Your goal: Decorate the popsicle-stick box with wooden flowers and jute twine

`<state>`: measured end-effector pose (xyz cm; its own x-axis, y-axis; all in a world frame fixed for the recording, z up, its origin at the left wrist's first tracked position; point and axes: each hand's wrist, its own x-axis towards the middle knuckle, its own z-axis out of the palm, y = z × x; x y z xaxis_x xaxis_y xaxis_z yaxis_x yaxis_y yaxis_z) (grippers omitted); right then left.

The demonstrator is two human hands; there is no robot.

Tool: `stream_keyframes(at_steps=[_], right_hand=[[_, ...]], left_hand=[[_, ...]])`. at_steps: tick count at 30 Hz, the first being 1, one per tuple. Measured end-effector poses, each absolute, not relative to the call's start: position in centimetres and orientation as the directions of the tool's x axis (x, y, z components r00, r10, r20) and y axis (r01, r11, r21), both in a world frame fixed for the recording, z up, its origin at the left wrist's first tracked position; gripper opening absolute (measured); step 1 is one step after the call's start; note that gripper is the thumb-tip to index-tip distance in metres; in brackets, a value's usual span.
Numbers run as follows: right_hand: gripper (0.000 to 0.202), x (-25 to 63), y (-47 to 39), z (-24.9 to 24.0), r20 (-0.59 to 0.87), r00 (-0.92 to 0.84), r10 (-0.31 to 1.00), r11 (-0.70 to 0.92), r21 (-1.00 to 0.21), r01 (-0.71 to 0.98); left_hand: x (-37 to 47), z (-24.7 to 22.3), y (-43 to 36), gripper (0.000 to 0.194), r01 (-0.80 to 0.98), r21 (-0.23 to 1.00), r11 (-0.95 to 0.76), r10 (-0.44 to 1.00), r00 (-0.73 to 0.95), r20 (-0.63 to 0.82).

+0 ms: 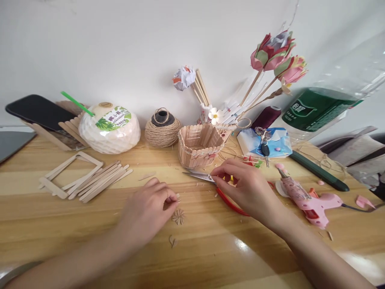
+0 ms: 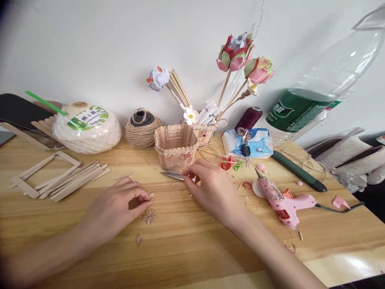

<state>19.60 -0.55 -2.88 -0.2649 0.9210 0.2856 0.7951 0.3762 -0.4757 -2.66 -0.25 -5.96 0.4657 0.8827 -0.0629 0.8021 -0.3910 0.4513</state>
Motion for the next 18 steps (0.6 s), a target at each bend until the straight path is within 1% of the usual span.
stream_keyframes(at_steps=[2,6,8,11,15,18], right_hand=[[0.012,19.3,-0.4,-2.9,0.282,-0.284,0.916,0.389,-0.457,0.8],[0.014,18.2,-0.7,-3.1,0.24,-0.336,0.911,0.41,-0.415,0.813],[0.014,17.4,-1.0,-3.4,0.216,-0.381,0.899,0.437,-0.366,0.822],[0.016,16.2,-1.4,-4.0,0.169,-0.463,0.87,0.493,-0.287,0.822],[0.019,15.2,-1.5,-4.5,0.073,-0.546,0.834,0.54,-0.302,0.785],[0.017,14.8,-1.1,-4.8,0.042,-0.585,0.81,0.567,-0.307,0.764]], left_hand=[[-2.9,-6.0,-0.2,0.01,0.792,0.461,-0.399,0.881,0.47,-0.045],[-4.0,-6.1,0.3,0.013,0.745,0.481,-0.462,0.864,0.502,0.052],[-4.5,-6.2,0.5,0.014,0.735,0.485,-0.473,0.862,0.499,0.084],[-4.8,-6.6,0.7,0.013,0.724,0.491,-0.485,0.856,0.509,0.095],[-4.7,-7.0,0.8,0.014,0.688,0.497,-0.528,0.827,0.549,0.12],[-4.6,-7.0,0.7,0.015,0.679,0.495,-0.543,0.822,0.55,0.148]])
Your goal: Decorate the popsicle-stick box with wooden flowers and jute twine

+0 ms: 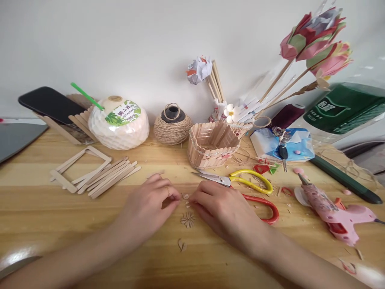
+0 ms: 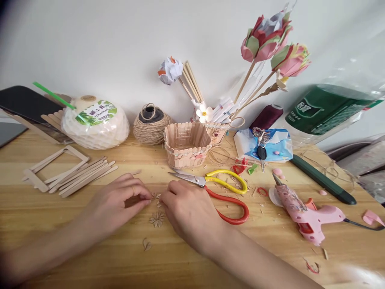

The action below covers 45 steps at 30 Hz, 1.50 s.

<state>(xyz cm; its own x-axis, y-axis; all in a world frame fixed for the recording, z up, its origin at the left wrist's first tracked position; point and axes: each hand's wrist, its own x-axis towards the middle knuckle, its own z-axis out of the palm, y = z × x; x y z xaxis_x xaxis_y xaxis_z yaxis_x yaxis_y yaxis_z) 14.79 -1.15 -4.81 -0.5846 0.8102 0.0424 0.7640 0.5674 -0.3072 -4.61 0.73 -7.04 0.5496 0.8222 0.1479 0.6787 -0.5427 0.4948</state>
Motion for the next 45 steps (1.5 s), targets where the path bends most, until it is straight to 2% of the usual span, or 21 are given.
stream_keyframes(at_steps=[9,15,22,27,38,45], right_hand=[[0.017,14.6,-1.0,-5.8,0.106,-0.549,0.829,0.546,-0.362,0.756],[0.017,14.4,-0.8,-6.2,0.098,-0.56,0.823,0.551,-0.379,0.744],[0.018,14.7,-1.0,-6.0,0.169,-0.513,0.842,0.532,-0.422,0.734],[0.019,14.7,-1.1,-5.9,0.128,-0.54,0.832,0.533,-0.452,0.715],[0.022,14.7,-0.8,-5.4,0.101,-0.598,0.795,0.566,-0.477,0.672],[0.023,15.1,-0.7,-5.3,0.077,-0.606,0.792,0.583,-0.392,0.712]], left_hand=[[-5.0,-7.1,0.9,0.011,0.708,0.511,-0.487,0.861,0.486,0.147],[-5.0,-7.2,1.1,0.011,0.711,0.518,-0.476,0.869,0.472,0.15],[-5.0,-6.7,1.2,0.01,0.727,0.545,-0.418,0.893,0.44,0.099],[-5.1,-6.8,1.3,0.011,0.726,0.563,-0.395,0.9,0.429,0.077],[-5.5,-7.2,1.5,0.013,0.681,0.57,-0.46,0.88,0.438,0.187],[-5.1,-7.4,1.1,0.017,0.56,0.575,-0.596,0.791,0.531,0.303]])
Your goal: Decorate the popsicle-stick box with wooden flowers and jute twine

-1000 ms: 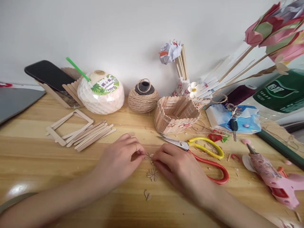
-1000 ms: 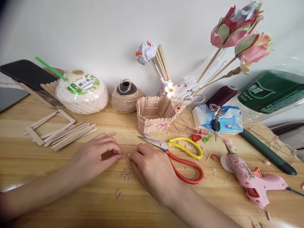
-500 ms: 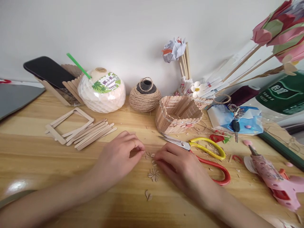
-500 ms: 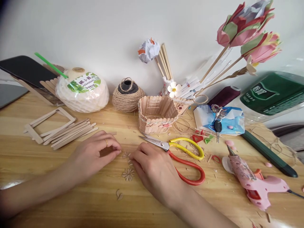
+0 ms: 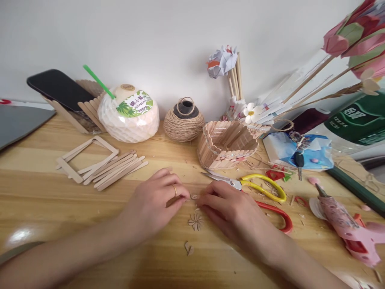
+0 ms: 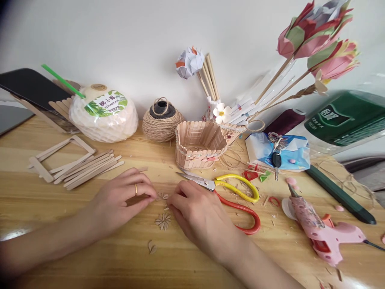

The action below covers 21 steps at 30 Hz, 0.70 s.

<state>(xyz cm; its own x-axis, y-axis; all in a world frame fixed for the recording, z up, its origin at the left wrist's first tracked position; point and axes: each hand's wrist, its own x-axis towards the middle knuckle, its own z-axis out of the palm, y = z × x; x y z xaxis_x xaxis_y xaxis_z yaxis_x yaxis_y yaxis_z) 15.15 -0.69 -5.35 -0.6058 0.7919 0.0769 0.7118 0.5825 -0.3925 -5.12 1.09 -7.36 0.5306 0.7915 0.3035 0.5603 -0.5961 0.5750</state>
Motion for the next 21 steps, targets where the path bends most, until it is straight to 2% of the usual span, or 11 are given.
stream_keyframes(at_steps=[2,6,7,9,11,13,17,21], right_hand=[[0.021,15.6,-0.7,-5.3,0.079,-0.601,0.795,0.59,-0.329,0.737],[0.026,16.5,-0.8,-5.1,0.138,-0.574,0.807,0.589,-0.115,0.8],[0.027,16.5,-0.8,-5.0,0.159,-0.564,0.81,0.583,-0.109,0.806],[0.027,16.2,-0.9,-4.9,0.168,-0.557,0.813,0.582,-0.211,0.785],[0.023,15.7,-1.1,-5.0,0.122,-0.582,0.804,0.581,-0.365,0.727],[0.02,15.2,-1.1,-5.2,0.075,-0.614,0.786,0.574,-0.457,0.679],[0.018,14.7,-0.8,-5.8,0.059,-0.63,0.775,0.562,-0.52,0.643],[0.016,14.4,-0.8,-6.3,0.068,-0.569,0.82,0.511,-0.534,0.673]], left_hand=[[-5.1,-7.4,1.1,0.016,0.558,0.567,-0.606,0.785,0.534,0.313],[-5.2,-7.3,1.3,0.015,0.587,0.566,-0.579,0.808,0.506,0.301],[-5.2,-7.3,1.3,0.014,0.596,0.573,-0.563,0.819,0.497,0.287],[-5.3,-7.2,1.5,0.013,0.609,0.592,-0.528,0.84,0.476,0.259],[-5.4,-7.2,1.6,0.012,0.612,0.609,-0.505,0.853,0.461,0.244],[-5.5,-7.4,1.7,0.013,0.613,0.622,-0.488,0.862,0.451,0.232],[-5.6,-7.6,1.9,0.014,0.622,0.645,-0.443,0.883,0.427,0.194],[-5.6,-7.6,2.0,0.012,0.612,0.667,-0.425,0.89,0.417,0.184]])
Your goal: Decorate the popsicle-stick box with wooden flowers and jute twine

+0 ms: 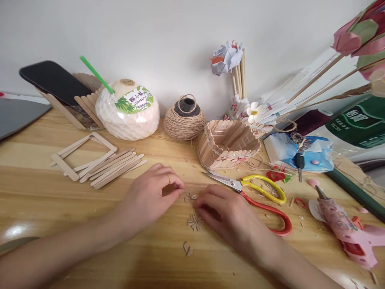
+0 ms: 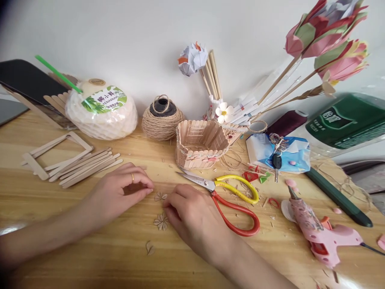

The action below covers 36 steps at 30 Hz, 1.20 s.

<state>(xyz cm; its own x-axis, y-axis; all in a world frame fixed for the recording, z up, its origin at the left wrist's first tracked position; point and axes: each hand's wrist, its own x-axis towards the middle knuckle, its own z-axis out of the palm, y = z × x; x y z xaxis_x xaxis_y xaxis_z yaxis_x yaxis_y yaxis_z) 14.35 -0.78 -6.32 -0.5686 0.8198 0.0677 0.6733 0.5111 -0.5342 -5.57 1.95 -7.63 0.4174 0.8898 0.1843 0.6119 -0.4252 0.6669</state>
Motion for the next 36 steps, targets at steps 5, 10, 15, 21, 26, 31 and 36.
stream_keyframes(at_steps=[5,10,15,21,26,31,36], right_hand=[[0.01,14.1,-0.8,-6.0,0.084,-0.51,0.856,0.474,-0.52,0.711],[0.017,15.0,-0.3,-4.7,0.092,-0.586,0.805,0.553,-0.474,0.685],[0.021,15.1,-0.1,-4.8,0.083,-0.636,0.767,0.604,-0.428,0.673],[0.015,13.9,-0.7,-5.6,0.086,-0.589,0.803,0.565,-0.421,0.709],[0.014,14.1,-0.6,-5.3,0.138,-0.541,0.83,0.539,-0.453,0.711],[0.012,17.3,0.1,-3.3,0.284,-0.425,0.86,0.51,-0.442,0.738],[0.014,20.8,-0.9,-2.2,0.249,-0.407,0.879,0.472,-0.32,0.822]], left_hand=[[-5.6,-7.6,2.0,0.011,0.623,0.674,-0.396,0.903,0.399,0.162],[-5.7,-7.5,2.0,0.011,0.624,0.678,-0.389,0.904,0.4,0.15],[-5.7,-7.5,1.9,0.012,0.623,0.686,-0.376,0.908,0.396,0.138],[-5.8,-7.8,1.8,0.011,0.618,0.686,-0.383,0.907,0.393,0.153],[-5.7,-7.6,1.9,0.011,0.63,0.678,-0.379,0.908,0.395,0.14],[-5.9,-7.6,1.9,0.013,0.622,0.676,-0.395,0.897,0.421,0.137],[-6.1,-8.1,1.8,0.015,0.636,0.682,-0.362,0.908,0.406,0.103]])
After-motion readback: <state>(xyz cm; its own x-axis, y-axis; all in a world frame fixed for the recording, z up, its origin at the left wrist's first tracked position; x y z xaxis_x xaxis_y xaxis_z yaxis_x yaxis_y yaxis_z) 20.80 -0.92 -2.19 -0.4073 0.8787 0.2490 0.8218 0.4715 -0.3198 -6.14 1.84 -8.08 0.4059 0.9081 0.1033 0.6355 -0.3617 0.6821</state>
